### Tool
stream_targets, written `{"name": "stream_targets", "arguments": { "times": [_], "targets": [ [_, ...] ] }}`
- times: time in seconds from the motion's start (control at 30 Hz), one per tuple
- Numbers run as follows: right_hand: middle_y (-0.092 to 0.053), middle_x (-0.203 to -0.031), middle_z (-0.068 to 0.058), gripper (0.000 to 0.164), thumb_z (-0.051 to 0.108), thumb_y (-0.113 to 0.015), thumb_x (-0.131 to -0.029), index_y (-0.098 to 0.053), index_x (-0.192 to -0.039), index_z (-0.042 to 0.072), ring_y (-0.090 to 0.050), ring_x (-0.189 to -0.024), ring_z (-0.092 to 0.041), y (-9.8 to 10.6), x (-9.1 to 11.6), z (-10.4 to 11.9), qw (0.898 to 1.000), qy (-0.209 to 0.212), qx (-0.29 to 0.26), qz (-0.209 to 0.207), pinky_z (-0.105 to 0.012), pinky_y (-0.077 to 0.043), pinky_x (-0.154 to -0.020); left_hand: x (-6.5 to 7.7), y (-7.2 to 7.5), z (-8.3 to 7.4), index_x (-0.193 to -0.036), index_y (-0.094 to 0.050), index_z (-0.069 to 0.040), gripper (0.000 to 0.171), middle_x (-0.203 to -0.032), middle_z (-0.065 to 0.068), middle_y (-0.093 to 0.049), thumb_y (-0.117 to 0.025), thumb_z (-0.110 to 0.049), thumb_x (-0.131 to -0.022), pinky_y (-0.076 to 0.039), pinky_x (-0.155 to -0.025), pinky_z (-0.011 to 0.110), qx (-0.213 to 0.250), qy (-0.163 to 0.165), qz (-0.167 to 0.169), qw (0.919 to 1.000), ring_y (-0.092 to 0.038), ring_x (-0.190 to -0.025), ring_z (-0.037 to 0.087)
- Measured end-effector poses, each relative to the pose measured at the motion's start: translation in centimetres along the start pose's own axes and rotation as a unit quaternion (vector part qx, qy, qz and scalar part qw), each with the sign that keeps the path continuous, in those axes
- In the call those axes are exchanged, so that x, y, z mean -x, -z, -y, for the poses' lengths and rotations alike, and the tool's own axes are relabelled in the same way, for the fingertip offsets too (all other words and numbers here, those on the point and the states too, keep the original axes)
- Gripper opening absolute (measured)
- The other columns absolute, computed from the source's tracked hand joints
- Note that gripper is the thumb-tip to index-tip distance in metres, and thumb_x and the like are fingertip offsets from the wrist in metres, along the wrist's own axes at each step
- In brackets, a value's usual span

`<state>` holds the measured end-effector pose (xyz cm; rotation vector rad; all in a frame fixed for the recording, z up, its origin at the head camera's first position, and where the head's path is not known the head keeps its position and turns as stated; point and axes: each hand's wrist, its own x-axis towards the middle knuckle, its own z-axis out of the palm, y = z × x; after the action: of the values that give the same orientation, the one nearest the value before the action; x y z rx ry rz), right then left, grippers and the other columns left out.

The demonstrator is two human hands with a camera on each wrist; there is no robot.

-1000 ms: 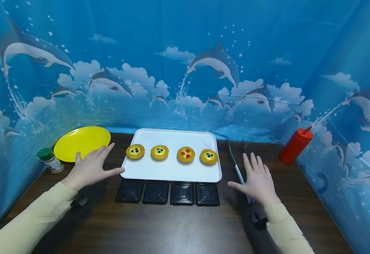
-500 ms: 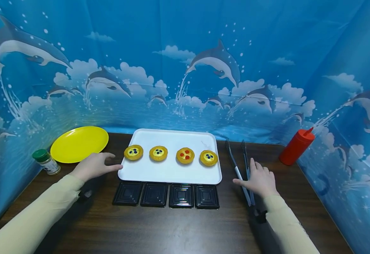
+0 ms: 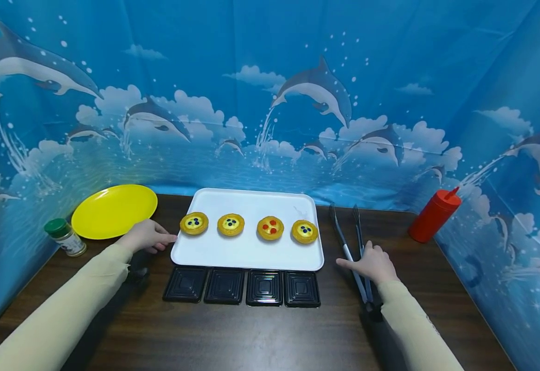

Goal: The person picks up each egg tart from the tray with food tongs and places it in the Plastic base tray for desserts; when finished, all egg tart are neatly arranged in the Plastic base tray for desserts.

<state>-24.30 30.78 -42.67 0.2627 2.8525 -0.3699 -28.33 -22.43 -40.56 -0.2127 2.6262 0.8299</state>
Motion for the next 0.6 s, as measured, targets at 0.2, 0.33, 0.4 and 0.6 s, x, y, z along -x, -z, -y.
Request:
{"name": "stream_targets", "arguments": {
  "times": [0.2, 0.33, 0.4, 0.6],
  "targets": [
    [-0.023, -0.129, -0.041, 0.121, 0.073, -0.053, -0.061, -0.015, -0.132, -0.017, -0.037, -0.108, -0.049, 0.1, -0.4, 0.0, 1.0, -0.01, -0.013, 0.018, -0.056, -0.041, -0.084, -1.0, -0.4, 0.1, -0.101, -0.063, 0.001, 0.042, -0.081, 0.009, -0.066, -0.062, -0.034, -0.079, -0.053, -0.068, 0.031, 0.062, 0.022, 0.019, 0.9976, -0.061, -0.071, 0.018],
    [-0.024, -0.129, -0.04, 0.116, 0.068, -0.057, -0.064, -0.015, -0.132, -0.017, -0.039, -0.107, -0.047, 0.1, -0.7, 0.4, 1.0, -0.01, -0.008, 0.028, -0.054, -0.042, -0.085, -1.7, -0.6, -0.1, -0.1, -0.063, 0.002, 0.039, -0.076, 0.007, -0.066, -0.063, -0.03, -0.079, -0.053, -0.067, 0.03, 0.086, 0.027, 0.031, 0.9955, -0.061, -0.068, 0.017],
    [-0.024, -0.13, -0.04, 0.114, 0.067, -0.057, -0.065, -0.015, -0.132, -0.017, -0.04, -0.106, -0.046, 0.1, -0.8, 0.6, 0.999, -0.01, -0.005, 0.033, -0.053, -0.043, -0.085, -2.0, -0.7, -0.1, -0.1, -0.063, 0.003, 0.036, -0.074, 0.007, -0.066, -0.063, -0.027, -0.079, -0.053, -0.066, 0.029, 0.099, 0.032, 0.038, 0.9939, -0.061, -0.067, 0.016],
    [-0.024, -0.129, -0.04, 0.114, 0.063, -0.06, -0.065, -0.014, -0.132, -0.017, -0.044, -0.102, -0.044, 0.0, -0.9, 0.8, 0.999, -0.021, -0.008, 0.048, -0.052, -0.044, -0.083, -2.5, -0.9, 0.3, -0.103, -0.061, 0.003, 0.034, -0.076, 0.007, -0.066, -0.063, -0.023, -0.08, -0.053, -0.065, 0.027, 0.128, 0.04, 0.051, 0.9896, -0.061, -0.066, 0.015]
  ]
}}
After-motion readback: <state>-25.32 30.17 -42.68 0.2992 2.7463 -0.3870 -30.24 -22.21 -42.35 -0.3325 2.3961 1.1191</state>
